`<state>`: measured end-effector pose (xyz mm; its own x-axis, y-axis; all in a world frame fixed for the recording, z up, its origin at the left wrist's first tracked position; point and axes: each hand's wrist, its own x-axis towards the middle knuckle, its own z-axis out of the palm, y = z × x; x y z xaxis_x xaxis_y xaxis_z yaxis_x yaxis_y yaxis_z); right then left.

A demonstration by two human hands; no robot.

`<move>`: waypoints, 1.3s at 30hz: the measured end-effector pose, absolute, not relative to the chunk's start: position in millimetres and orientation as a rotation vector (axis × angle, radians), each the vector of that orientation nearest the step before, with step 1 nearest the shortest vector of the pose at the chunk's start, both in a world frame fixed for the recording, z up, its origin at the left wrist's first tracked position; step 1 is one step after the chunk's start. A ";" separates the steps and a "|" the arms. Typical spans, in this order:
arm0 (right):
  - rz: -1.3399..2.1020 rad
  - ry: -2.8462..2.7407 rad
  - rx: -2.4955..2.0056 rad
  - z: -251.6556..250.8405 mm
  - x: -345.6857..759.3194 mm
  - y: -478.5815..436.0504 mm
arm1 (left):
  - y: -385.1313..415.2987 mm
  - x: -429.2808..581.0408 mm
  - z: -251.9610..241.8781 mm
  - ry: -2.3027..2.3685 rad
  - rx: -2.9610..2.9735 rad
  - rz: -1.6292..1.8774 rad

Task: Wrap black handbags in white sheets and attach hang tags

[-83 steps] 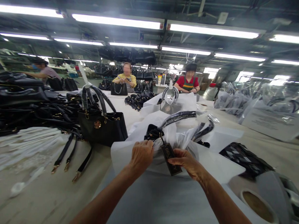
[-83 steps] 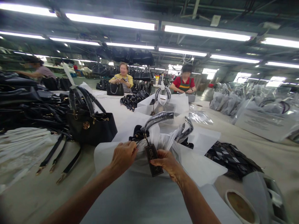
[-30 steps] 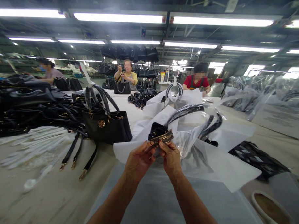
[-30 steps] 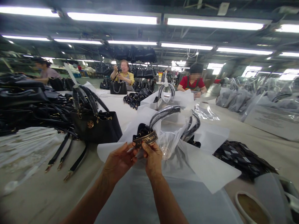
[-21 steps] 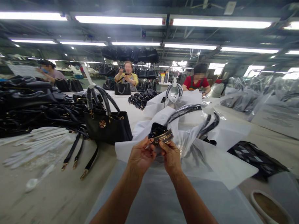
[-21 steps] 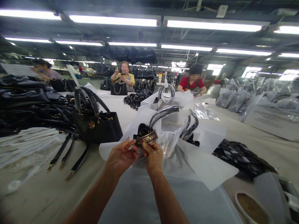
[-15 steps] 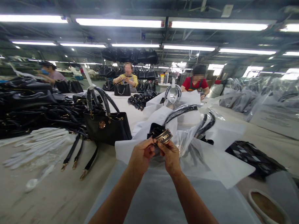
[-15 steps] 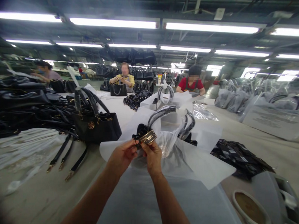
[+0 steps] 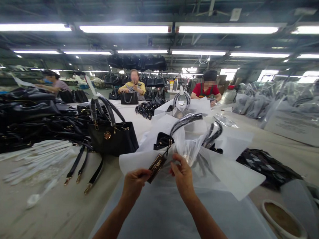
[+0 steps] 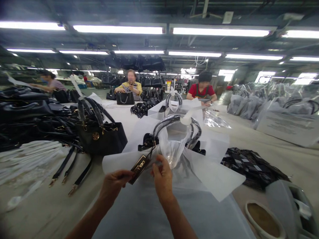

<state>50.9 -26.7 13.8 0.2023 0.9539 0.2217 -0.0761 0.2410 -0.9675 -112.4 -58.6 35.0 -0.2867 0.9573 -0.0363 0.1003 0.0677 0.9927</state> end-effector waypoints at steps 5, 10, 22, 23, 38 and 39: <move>0.910 -1.118 -1.064 3.6 47.0 -36.2 | -91.4 -137.9 1.9 1.610 1.021 1.322; 0.936 -1.205 -1.101 -18.8 57.0 -42.4 | -109.0 -134.7 -24.6 1.708 1.374 1.318; 0.970 -1.357 -1.433 -99.5 96.0 -53.8 | -7.4 -60.8 155.0 1.460 2.709 1.792; 0.952 -1.366 -1.445 -103.8 99.5 -52.5 | 4.6 -50.5 168.5 1.413 2.727 1.694; 0.613 -1.457 -1.539 -109.9 115.2 21.8 | 119.0 8.3 219.1 1.200 2.251 1.363; 0.583 -1.465 -1.528 -100.6 118.4 36.3 | 129.3 13.0 222.8 1.199 2.261 1.373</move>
